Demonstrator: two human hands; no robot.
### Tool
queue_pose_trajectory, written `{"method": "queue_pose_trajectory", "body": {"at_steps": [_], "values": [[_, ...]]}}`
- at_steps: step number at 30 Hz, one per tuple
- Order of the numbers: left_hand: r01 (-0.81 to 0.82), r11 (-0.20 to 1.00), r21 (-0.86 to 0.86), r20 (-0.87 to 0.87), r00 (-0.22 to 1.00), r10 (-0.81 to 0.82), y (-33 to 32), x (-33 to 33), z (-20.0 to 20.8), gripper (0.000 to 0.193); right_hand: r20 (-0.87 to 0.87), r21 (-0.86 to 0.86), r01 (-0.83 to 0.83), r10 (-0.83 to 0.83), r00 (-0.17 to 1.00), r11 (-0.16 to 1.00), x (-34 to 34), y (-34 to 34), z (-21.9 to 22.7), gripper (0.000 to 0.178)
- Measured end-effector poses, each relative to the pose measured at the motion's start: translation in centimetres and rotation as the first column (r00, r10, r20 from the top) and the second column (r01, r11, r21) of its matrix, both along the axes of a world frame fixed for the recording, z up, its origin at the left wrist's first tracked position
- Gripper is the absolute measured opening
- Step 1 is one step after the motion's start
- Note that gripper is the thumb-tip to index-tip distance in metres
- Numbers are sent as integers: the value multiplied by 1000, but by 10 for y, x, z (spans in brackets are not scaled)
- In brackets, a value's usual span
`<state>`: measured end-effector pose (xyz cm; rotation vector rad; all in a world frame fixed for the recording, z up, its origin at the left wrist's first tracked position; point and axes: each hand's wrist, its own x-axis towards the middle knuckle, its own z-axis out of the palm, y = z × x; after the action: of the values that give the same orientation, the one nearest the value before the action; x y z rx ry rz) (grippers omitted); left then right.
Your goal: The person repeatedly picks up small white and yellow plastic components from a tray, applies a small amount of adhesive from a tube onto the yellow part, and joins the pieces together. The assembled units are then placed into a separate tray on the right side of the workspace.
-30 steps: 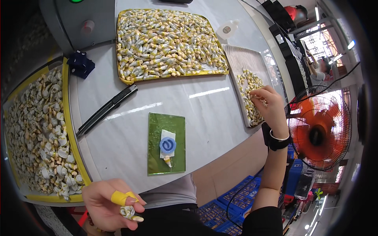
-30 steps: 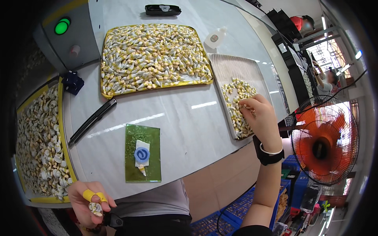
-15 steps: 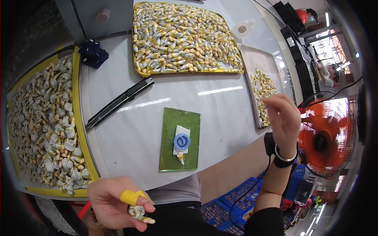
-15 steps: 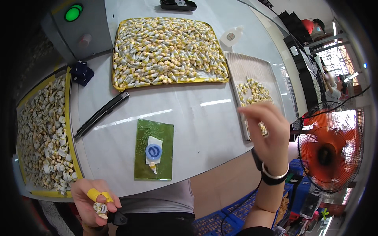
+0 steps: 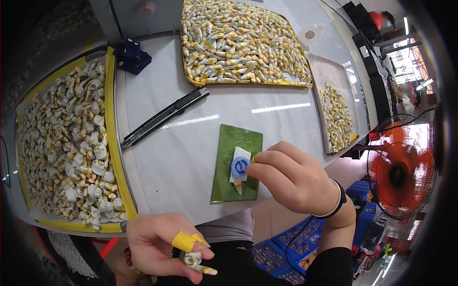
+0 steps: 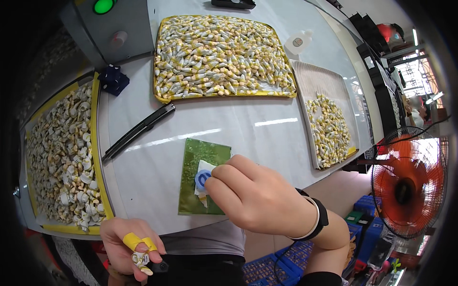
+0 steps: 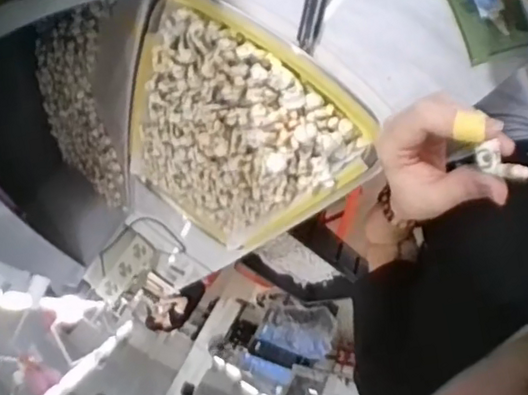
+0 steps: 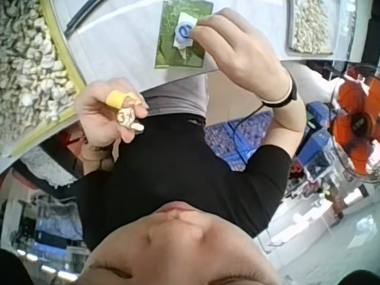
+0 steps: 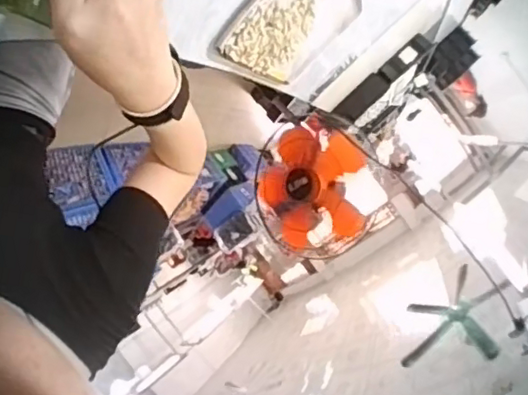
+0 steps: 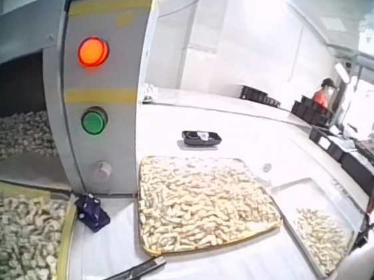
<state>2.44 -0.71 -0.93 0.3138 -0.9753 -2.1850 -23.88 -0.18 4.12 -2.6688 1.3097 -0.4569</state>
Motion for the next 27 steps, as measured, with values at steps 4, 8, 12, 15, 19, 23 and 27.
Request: {"method": "queue_pose_trajectory", "body": {"at_steps": [4, 8, 12, 15, 19, 23, 27], "values": [[-206, 977, 51, 114, 973, 200, 8, -11, 10, 42, -37, 15, -26, 27, 999, 1000, 3, 1, 0, 24], [-220, 971, 90, 105, 972, 210, 8, -13, 12, 42, -84, 99, 3, 5, 996, 995, 10, 4, 5, 34], [-124, 987, -106, 60, 990, 131, -1, -12, 6, 41, 192, -38, 62, -54, 980, 997, 13, 7, 5, 22], [-90, 934, -347, 105, 985, 134, -4, -11, 2, 42, 525, 2, 55, -48, 850, 998, 24, 14, 8, 17], [-95, 849, -520, 72, 985, 155, -8, -14, 3, 40, 649, 228, 91, -221, 728, 969, 44, 33, 18, 20], [-151, 823, -547, 175, 941, 289, 1, -13, 9, 39, 659, 246, 61, -213, 722, 967, 46, 34, 20, 20], [-172, 817, -550, 198, 924, 327, 4, -14, 9, 39, 653, 216, -8, -139, 744, 976, 45, 33, 16, 19]]}}
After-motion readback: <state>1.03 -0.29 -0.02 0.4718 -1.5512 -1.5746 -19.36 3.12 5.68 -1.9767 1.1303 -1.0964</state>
